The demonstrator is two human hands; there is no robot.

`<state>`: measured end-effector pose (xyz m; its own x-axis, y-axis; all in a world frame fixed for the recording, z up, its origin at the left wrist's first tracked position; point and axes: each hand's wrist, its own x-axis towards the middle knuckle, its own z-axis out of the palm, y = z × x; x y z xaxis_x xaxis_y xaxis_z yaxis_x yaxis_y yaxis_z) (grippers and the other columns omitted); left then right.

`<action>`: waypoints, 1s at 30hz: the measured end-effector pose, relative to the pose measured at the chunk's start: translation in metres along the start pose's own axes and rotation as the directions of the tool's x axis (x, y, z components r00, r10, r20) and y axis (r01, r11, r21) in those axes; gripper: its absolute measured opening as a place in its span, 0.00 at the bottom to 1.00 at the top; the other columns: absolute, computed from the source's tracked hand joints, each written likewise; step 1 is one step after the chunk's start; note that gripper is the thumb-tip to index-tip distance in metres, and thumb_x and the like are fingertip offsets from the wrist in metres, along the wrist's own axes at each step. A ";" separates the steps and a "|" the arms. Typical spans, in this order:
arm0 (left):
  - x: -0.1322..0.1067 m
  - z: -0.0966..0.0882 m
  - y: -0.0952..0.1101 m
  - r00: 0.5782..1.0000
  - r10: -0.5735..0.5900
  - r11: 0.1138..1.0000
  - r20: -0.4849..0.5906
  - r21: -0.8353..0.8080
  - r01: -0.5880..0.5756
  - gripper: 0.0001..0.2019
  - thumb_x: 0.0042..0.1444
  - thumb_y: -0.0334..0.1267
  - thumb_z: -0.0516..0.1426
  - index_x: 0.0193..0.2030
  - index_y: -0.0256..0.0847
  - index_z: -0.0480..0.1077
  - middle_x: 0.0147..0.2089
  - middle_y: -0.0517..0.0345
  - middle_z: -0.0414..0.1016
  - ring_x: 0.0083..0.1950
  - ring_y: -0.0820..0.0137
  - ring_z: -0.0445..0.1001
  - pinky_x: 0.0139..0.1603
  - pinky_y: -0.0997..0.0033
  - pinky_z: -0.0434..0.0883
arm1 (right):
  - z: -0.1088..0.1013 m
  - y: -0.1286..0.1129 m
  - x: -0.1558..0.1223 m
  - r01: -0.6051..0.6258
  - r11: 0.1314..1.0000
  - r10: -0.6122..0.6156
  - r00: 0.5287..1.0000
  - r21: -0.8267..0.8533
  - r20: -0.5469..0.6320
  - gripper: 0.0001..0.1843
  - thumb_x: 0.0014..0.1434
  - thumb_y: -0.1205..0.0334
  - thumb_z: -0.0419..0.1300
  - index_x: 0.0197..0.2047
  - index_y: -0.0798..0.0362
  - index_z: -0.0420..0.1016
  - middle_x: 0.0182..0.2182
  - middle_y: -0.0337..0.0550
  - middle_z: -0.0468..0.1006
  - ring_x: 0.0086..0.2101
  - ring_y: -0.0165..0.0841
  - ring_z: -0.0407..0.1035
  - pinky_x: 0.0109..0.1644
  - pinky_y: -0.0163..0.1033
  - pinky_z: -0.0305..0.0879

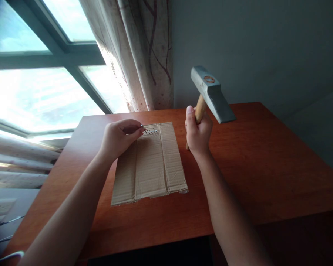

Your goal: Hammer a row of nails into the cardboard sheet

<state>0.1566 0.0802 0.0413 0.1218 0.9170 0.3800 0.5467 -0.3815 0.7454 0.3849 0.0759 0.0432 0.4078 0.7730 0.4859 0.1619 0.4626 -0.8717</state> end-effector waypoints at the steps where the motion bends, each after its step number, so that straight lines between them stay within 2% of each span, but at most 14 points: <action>1: 0.000 0.000 0.000 1.000 0.000 1.000 0.000 0.001 0.000 0.05 0.52 0.38 0.63 0.34 0.40 0.78 0.33 0.57 0.82 0.34 0.68 0.80 0.36 0.70 0.76 | 0.000 0.000 0.000 0.001 1.000 -0.001 1.000 -0.010 0.001 0.25 0.63 0.42 0.56 0.24 0.47 0.52 0.16 0.29 0.53 0.15 0.24 0.50 0.18 0.34 0.49; 16: 0.000 -0.001 0.000 0.999 0.022 0.999 0.025 0.026 -0.022 0.06 0.53 0.39 0.63 0.35 0.40 0.78 0.33 0.56 0.82 0.33 0.68 0.80 0.36 0.70 0.76 | 0.000 -0.004 -0.002 -0.030 0.997 0.031 0.999 -0.074 0.007 0.26 0.64 0.39 0.54 0.25 0.47 0.51 0.16 0.30 0.52 0.16 0.25 0.50 0.18 0.35 0.49; 24: -0.001 0.001 -0.001 0.999 0.046 0.997 0.021 0.058 -0.047 0.05 0.53 0.38 0.62 0.34 0.40 0.78 0.31 0.57 0.81 0.31 0.69 0.78 0.36 0.70 0.76 | -0.001 -0.005 -0.003 -0.006 1.000 0.006 1.000 0.002 0.019 0.25 0.64 0.42 0.56 0.24 0.47 0.52 0.16 0.30 0.53 0.16 0.25 0.49 0.18 0.35 0.49; 27: -0.002 0.002 -0.001 0.999 0.044 0.998 0.012 0.045 -0.045 0.05 0.54 0.37 0.62 0.34 0.40 0.78 0.31 0.58 0.82 0.31 0.70 0.78 0.36 0.70 0.75 | -0.002 -0.007 -0.002 -0.030 0.999 0.029 0.998 0.034 0.056 0.25 0.63 0.42 0.56 0.24 0.47 0.52 0.16 0.29 0.52 0.16 0.25 0.49 0.17 0.35 0.47; 30: -0.003 0.003 0.000 0.999 0.045 0.998 0.011 0.042 -0.046 0.04 0.54 0.36 0.62 0.34 0.40 0.78 0.31 0.58 0.81 0.31 0.70 0.78 0.35 0.71 0.74 | -0.008 -0.011 0.000 -0.091 0.995 0.094 0.984 -0.026 0.152 0.26 0.62 0.38 0.56 0.25 0.47 0.53 0.16 0.29 0.54 0.16 0.25 0.49 0.18 0.35 0.48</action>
<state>0.1585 0.0783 0.0385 0.1555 0.9000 0.4071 0.5752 -0.4176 0.7034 0.3902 0.0668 0.0525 0.2802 0.8701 0.4056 0.1475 0.3784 -0.9138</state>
